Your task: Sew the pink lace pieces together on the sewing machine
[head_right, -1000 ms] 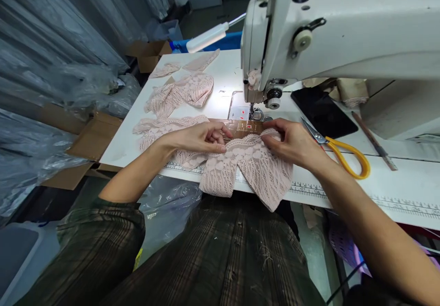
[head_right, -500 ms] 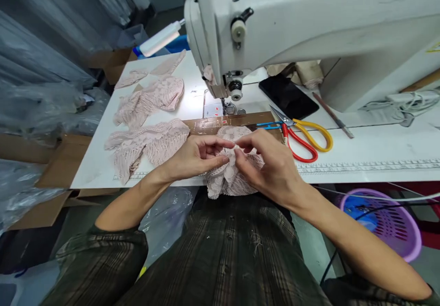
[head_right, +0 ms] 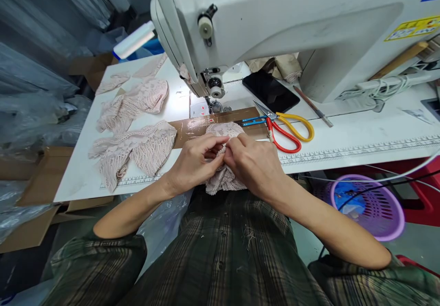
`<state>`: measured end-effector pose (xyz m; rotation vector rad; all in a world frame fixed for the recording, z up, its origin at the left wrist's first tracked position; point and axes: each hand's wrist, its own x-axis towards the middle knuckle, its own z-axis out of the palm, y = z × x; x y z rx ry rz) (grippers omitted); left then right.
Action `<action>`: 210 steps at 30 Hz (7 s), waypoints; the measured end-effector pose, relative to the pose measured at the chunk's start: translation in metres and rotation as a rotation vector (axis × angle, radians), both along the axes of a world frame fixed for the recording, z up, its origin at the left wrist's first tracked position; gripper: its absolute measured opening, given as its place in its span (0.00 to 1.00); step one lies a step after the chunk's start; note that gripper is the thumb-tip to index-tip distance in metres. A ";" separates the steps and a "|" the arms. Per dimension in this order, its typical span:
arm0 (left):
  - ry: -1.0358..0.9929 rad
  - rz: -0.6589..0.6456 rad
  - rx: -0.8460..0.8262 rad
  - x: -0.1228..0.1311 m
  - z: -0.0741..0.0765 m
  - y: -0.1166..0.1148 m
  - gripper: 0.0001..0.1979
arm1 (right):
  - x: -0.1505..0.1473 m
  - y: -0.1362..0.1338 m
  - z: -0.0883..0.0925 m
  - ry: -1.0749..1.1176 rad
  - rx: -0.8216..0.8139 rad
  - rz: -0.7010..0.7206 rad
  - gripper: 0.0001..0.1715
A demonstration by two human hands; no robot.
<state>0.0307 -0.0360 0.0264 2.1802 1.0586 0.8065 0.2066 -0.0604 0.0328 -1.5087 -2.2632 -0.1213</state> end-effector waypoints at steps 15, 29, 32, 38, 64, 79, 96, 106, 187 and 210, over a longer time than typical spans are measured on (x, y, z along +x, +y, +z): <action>0.293 -0.096 0.109 -0.009 0.001 0.019 0.07 | 0.006 0.016 -0.021 0.235 -0.017 0.135 0.08; -0.037 -0.017 -0.218 -0.010 -0.016 0.030 0.12 | 0.104 0.021 -0.003 -0.138 -0.313 -0.315 0.23; -0.051 -0.011 -0.272 -0.011 -0.017 0.032 0.13 | 0.106 0.018 -0.009 -0.243 -0.320 -0.285 0.24; -0.049 -0.019 -0.344 -0.013 -0.016 0.034 0.13 | 0.098 0.008 -0.004 -0.084 -0.241 -0.378 0.41; -0.049 -0.044 -0.281 -0.013 -0.019 0.034 0.10 | 0.061 -0.012 0.000 0.287 -0.751 0.053 0.22; 0.109 0.239 -0.007 -0.032 -0.019 -0.045 0.16 | 0.128 -0.014 -0.016 -0.054 0.006 -0.247 0.30; 0.059 0.365 -0.336 -0.045 -0.014 -0.039 0.12 | 0.039 0.169 -0.010 -0.163 -0.247 0.208 0.16; -0.072 0.335 -0.464 -0.049 -0.020 -0.029 0.13 | 0.034 0.203 -0.001 -0.336 -0.408 0.331 0.10; -0.424 -0.139 -0.487 -0.062 -0.005 -0.021 0.25 | -0.009 0.041 0.003 0.602 -0.713 0.590 0.23; -0.337 0.142 -0.120 0.009 -0.011 -0.019 0.14 | 0.021 -0.016 -0.001 0.496 -0.124 0.250 0.07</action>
